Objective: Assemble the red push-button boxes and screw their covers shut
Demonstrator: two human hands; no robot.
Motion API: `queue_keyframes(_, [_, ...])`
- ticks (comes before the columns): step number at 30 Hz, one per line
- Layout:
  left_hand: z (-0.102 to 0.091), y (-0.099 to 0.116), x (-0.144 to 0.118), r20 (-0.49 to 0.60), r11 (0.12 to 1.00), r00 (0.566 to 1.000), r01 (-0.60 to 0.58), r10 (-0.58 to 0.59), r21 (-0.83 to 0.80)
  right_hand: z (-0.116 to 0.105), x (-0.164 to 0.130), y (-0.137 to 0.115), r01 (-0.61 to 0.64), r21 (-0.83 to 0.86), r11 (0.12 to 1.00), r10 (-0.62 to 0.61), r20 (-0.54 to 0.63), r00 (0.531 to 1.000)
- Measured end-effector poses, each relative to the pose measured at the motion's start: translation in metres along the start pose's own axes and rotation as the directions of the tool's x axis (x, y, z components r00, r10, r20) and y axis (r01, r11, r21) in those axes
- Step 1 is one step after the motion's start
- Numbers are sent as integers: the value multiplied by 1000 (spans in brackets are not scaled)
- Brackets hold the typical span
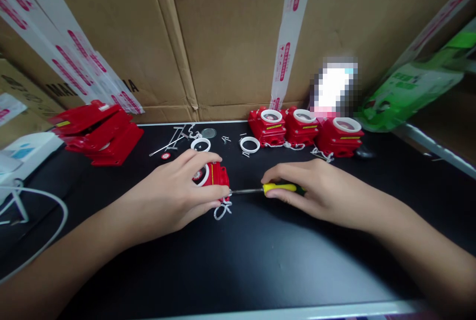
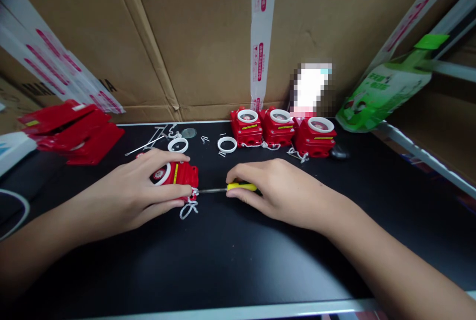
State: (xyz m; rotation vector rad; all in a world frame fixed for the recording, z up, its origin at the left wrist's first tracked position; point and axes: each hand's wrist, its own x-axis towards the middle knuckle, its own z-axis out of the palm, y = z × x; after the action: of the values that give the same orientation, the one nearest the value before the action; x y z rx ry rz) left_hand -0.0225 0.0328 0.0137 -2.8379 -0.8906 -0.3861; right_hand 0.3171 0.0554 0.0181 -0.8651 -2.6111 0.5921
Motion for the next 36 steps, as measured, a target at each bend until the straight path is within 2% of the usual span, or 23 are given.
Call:
queue_keyframes(6, [0,0,0,14,1000,1000,14,-13,-20,-4,-1,0,62,33,998,-61,-28,998])
queue_keyframes(20, [0,0,2,29,999,998,-53,52,6,-3,-3,1,74,-45,996,-72,32,997])
queue_keyframes(25, [1,1,3,17,998,998,-61,61,19,-1,-3,0,22,-29,999,-20,71,997])
queue_keyframes(28, [0,3,4,32,999,999,-40,40,-11,-3,0,-5,-58,13,998,56,121,991])
queue_keyframes(33, [-2,6,4,79,997,996,-46,52,-68,-15,1,-6,-152,144,978,116,233,966])
queue_keyframes(36, [-4,4,4,114,998,992,-40,45,-47,-27,-5,2,-201,129,971,167,237,957])
